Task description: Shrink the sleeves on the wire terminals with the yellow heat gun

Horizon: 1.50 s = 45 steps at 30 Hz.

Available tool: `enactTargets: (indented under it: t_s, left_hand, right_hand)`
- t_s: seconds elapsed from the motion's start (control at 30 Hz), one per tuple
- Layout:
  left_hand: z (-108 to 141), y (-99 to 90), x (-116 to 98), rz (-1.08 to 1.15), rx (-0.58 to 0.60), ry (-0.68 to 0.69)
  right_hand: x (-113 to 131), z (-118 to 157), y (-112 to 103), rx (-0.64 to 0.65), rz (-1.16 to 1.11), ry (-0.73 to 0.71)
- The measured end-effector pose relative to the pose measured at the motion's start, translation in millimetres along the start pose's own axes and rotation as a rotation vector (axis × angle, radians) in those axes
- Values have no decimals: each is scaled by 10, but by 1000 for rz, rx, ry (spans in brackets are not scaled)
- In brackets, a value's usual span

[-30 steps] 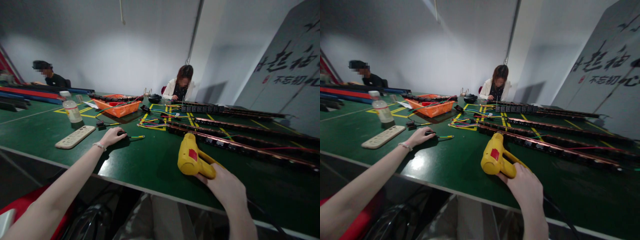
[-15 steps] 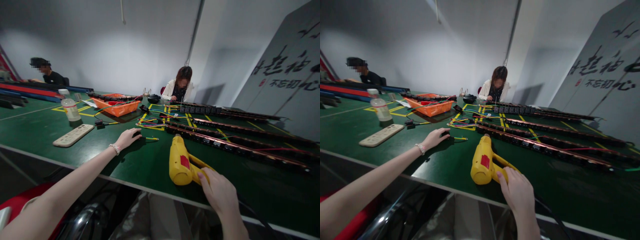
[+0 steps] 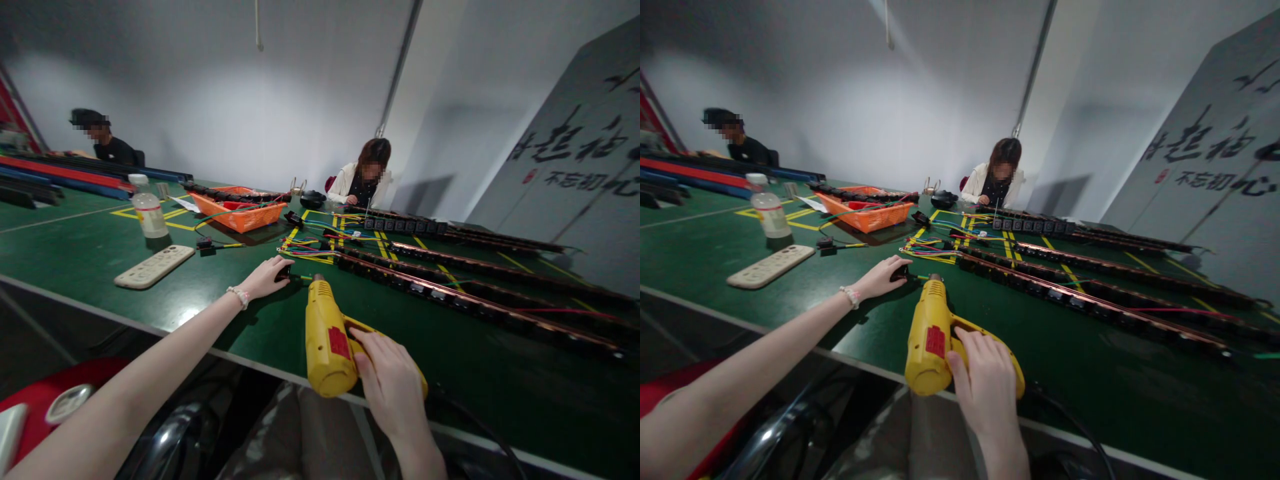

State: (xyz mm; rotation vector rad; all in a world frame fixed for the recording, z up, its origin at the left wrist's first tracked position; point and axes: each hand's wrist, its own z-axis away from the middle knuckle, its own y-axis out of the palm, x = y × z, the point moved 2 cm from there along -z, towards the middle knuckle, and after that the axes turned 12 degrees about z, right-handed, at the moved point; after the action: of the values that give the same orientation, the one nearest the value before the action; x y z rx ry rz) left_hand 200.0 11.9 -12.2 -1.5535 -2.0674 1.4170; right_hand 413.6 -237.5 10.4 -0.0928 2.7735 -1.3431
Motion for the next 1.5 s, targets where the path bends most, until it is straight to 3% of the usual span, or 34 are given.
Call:
enactTargets:
  t_s: [0.3, 0.43, 0.93, 1.13, 1.23, 1.3, 1.5]
  left_hand:
    - [4, 19, 89, 152, -35, 4]
    - [25, 1, 123, 189, -39, -7]
    - [75, -42, 212, 248, -46, -69]
    - [86, -43, 189, 249, -46, -62]
    - [92, -49, 180, 239, -40, -62]
    - [92, -52, 177, 240, -34, -69]
    - [79, -51, 157, 241, -36, -81]
  right_hand:
    - [547, -76, 163, 40, 28, -26]
    - [629, -78, 206, -16, -17, -41]
    - [212, -32, 70, -29, -93, -85]
    - [-135, 94, 56, -55, 6, -92]
    - [-364, 208, 53, -125, 53, -26]
    - [-457, 265, 59, -103, 109, 63]
    - [-289, 279, 33, -130, 277, 173]
